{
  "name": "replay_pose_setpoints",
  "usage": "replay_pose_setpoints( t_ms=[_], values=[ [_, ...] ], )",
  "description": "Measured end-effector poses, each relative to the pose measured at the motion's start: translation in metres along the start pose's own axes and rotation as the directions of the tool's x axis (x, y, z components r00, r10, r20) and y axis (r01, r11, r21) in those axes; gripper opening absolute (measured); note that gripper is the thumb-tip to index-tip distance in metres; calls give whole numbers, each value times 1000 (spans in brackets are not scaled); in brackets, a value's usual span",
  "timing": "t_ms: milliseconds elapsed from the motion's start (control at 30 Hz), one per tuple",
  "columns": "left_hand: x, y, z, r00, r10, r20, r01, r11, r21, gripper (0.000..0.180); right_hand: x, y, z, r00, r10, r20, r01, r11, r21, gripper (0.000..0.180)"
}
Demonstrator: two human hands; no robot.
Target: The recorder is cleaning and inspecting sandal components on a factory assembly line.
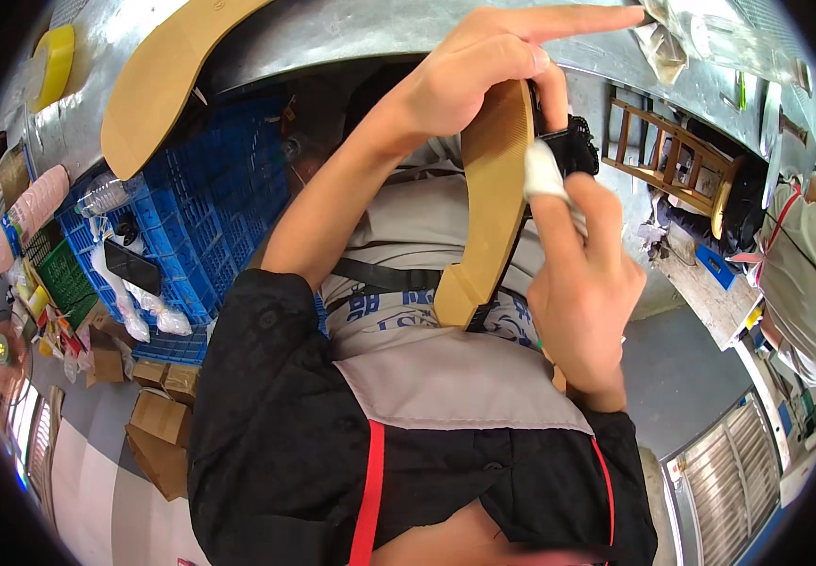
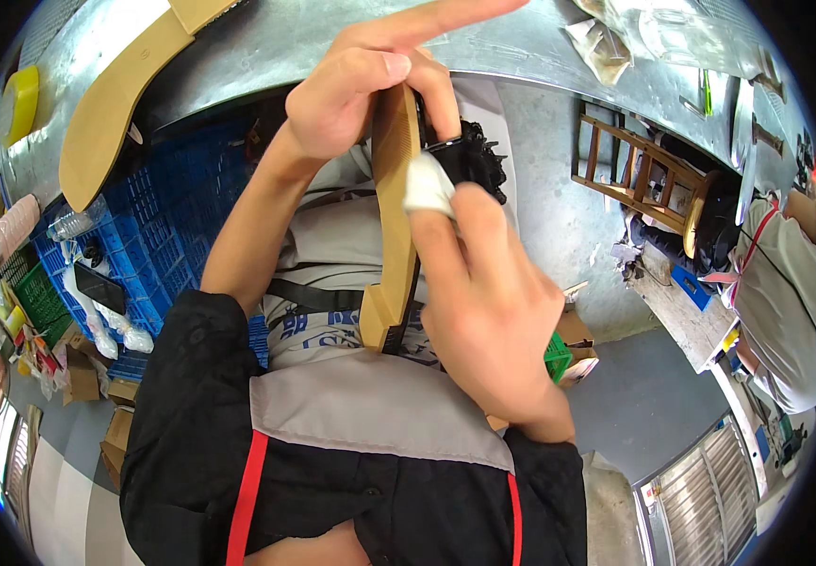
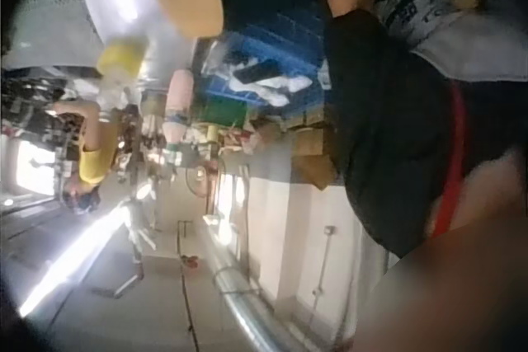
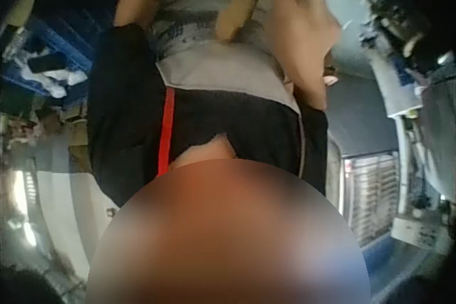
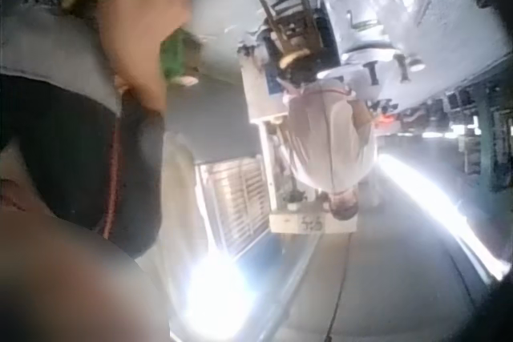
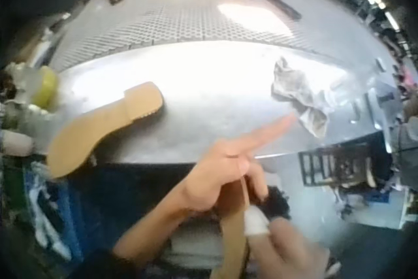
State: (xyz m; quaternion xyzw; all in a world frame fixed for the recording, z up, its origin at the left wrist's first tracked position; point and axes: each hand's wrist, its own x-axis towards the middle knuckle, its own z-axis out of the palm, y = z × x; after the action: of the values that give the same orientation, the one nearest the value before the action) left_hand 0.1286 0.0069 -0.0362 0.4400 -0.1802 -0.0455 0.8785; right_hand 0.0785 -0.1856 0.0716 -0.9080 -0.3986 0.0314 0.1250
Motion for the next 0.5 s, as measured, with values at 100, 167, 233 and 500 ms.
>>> replay_pose_setpoints(
  t_ms=[100,167,233,500],
  values=[
    [-2,-1,-3,998,41,49,-41,999,-13,73,-2,-6,-5,999,15,40,-13,999,-39,37],
    [-4,-8,1,987,157,-31,-154,983,103,72,-8,-8,-7,998,18,61,-16,999,-38,35],
    [-5,-6,0,993,110,-39,-109,993,34,72,-3,-4,-4,999,0,37,2,999,-48,34],
    [-2,-10,5,986,144,-88,-136,986,93,63,1,-5,-2,1000,5,27,-3,998,-61,33]
  ],
)
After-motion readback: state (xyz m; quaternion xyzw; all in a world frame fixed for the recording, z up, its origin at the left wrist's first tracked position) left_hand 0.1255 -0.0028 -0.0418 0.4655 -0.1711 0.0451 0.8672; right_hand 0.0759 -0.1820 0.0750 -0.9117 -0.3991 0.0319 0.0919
